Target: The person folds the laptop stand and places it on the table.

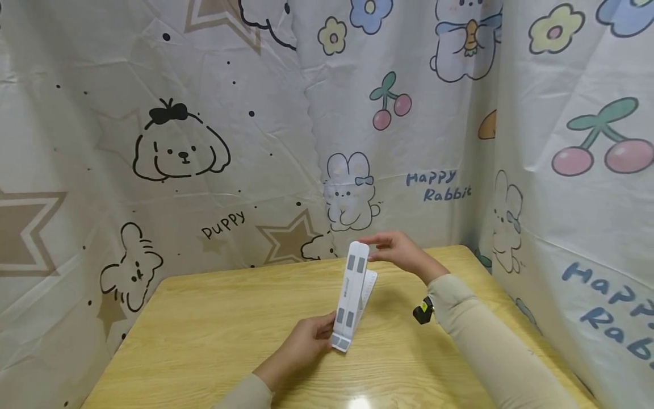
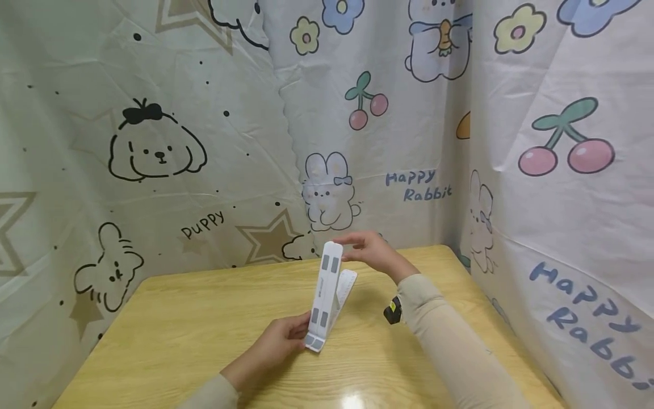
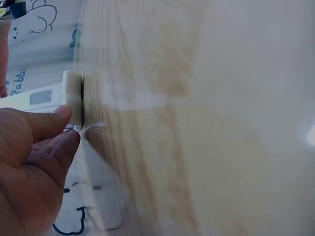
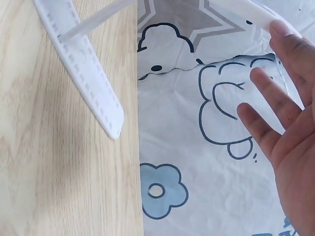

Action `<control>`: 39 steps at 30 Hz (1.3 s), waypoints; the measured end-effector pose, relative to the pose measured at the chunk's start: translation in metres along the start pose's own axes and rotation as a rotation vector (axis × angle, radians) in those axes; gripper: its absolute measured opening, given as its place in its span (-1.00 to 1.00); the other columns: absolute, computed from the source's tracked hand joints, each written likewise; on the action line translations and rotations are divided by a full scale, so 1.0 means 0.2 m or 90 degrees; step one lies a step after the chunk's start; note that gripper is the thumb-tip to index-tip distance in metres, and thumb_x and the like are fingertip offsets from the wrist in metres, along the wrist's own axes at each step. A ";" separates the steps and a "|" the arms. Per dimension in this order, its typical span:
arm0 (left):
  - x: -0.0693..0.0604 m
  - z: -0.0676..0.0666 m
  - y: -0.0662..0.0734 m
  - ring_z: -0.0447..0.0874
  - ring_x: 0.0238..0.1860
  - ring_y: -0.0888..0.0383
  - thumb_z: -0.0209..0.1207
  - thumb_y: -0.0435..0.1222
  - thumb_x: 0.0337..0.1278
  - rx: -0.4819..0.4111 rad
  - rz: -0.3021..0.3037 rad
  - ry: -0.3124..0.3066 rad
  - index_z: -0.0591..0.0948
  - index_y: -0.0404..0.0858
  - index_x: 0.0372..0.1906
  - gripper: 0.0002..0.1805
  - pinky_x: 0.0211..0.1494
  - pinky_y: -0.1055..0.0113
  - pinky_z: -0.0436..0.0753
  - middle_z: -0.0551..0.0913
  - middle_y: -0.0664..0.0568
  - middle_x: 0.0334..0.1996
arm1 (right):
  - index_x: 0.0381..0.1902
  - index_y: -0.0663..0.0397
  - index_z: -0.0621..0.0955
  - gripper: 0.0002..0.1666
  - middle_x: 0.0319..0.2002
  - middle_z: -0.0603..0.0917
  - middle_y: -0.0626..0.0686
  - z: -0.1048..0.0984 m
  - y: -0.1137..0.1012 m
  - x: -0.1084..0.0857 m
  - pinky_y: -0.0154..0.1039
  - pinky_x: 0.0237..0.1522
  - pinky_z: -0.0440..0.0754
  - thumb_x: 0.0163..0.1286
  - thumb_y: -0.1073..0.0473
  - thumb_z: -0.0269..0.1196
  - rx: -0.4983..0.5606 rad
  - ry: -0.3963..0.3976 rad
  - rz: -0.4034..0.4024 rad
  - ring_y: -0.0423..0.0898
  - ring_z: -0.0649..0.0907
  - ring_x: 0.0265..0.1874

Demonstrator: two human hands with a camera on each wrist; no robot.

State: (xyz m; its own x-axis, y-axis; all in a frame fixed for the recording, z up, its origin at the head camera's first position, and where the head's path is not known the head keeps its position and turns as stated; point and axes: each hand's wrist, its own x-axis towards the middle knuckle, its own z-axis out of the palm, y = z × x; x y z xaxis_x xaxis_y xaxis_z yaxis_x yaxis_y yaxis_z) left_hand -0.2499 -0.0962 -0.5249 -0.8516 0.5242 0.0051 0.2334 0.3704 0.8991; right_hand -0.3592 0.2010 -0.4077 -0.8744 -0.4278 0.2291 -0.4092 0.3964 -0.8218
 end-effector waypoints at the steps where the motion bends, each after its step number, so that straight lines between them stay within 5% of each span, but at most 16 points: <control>1: 0.00 0.00 0.00 0.55 0.35 -0.04 0.22 -0.65 0.17 0.006 -0.003 0.001 0.28 -0.39 0.52 -0.21 0.31 0.28 0.60 0.46 -0.23 0.42 | 0.19 -0.18 0.71 -0.53 0.22 0.70 -0.07 0.00 0.00 0.00 0.14 0.37 0.51 0.32 0.12 0.46 0.000 -0.005 -0.001 0.06 0.59 0.29; 9: 0.00 0.06 0.05 0.58 0.30 -0.13 0.44 -0.61 -0.07 0.018 0.023 0.040 0.24 -0.48 0.52 -0.03 0.21 0.22 0.68 0.50 -0.35 0.35 | 0.42 -0.25 0.53 -0.38 0.42 0.52 -0.10 -0.06 -0.07 0.03 0.15 0.40 0.47 0.43 0.13 0.35 -0.015 -0.108 -0.011 0.11 0.52 0.37; 16: 0.00 0.14 0.09 0.66 0.17 -0.03 0.53 -0.53 -0.16 0.127 0.021 0.120 0.32 -0.50 0.47 -0.01 0.08 0.22 0.75 0.59 -0.33 0.26 | 0.45 -0.47 0.47 -0.37 0.43 0.50 -0.17 -0.10 -0.11 0.03 0.14 0.46 0.38 0.50 0.14 0.27 -0.033 -0.183 0.004 -0.01 0.47 0.43; 24: 0.02 0.14 0.10 0.68 0.14 -0.02 0.48 -0.55 -0.17 0.167 0.017 0.119 0.35 -0.50 0.45 -0.06 0.07 0.19 0.75 0.62 -0.31 0.23 | 0.37 -0.39 0.56 -0.38 0.35 0.59 -0.15 -0.14 -0.09 0.01 0.18 0.43 0.41 0.39 0.13 0.38 -0.020 -0.159 0.036 -0.02 0.56 0.34; 31: 0.02 0.10 0.10 0.66 0.14 0.03 0.39 -0.59 -0.21 0.179 0.007 0.088 0.34 -0.49 0.46 -0.06 0.05 0.22 0.75 0.61 -0.28 0.26 | 0.33 -0.14 0.62 -0.35 0.25 0.67 0.05 -0.16 -0.07 -0.04 0.05 0.28 0.61 0.26 0.11 0.49 -0.011 -0.139 0.032 0.00 0.69 0.17; 39: 0.06 0.04 0.09 0.59 0.19 0.08 0.33 -0.66 -0.22 0.178 -0.024 0.041 0.35 -0.37 0.50 -0.03 0.12 0.21 0.71 0.54 -0.18 0.36 | 0.24 -0.11 0.68 -0.39 0.23 0.69 0.07 -0.15 -0.07 -0.12 0.01 0.18 0.69 0.21 0.03 0.53 -0.026 -0.076 0.049 0.00 0.72 0.10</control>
State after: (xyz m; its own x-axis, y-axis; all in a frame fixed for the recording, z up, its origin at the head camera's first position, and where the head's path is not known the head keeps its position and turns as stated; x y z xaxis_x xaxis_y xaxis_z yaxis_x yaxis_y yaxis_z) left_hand -0.2519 -0.0779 -0.5124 -0.8881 0.4595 0.0103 0.3138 0.5900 0.7439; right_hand -0.3401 0.2304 -0.3860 -0.8674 -0.4873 0.1008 -0.3546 0.4630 -0.8123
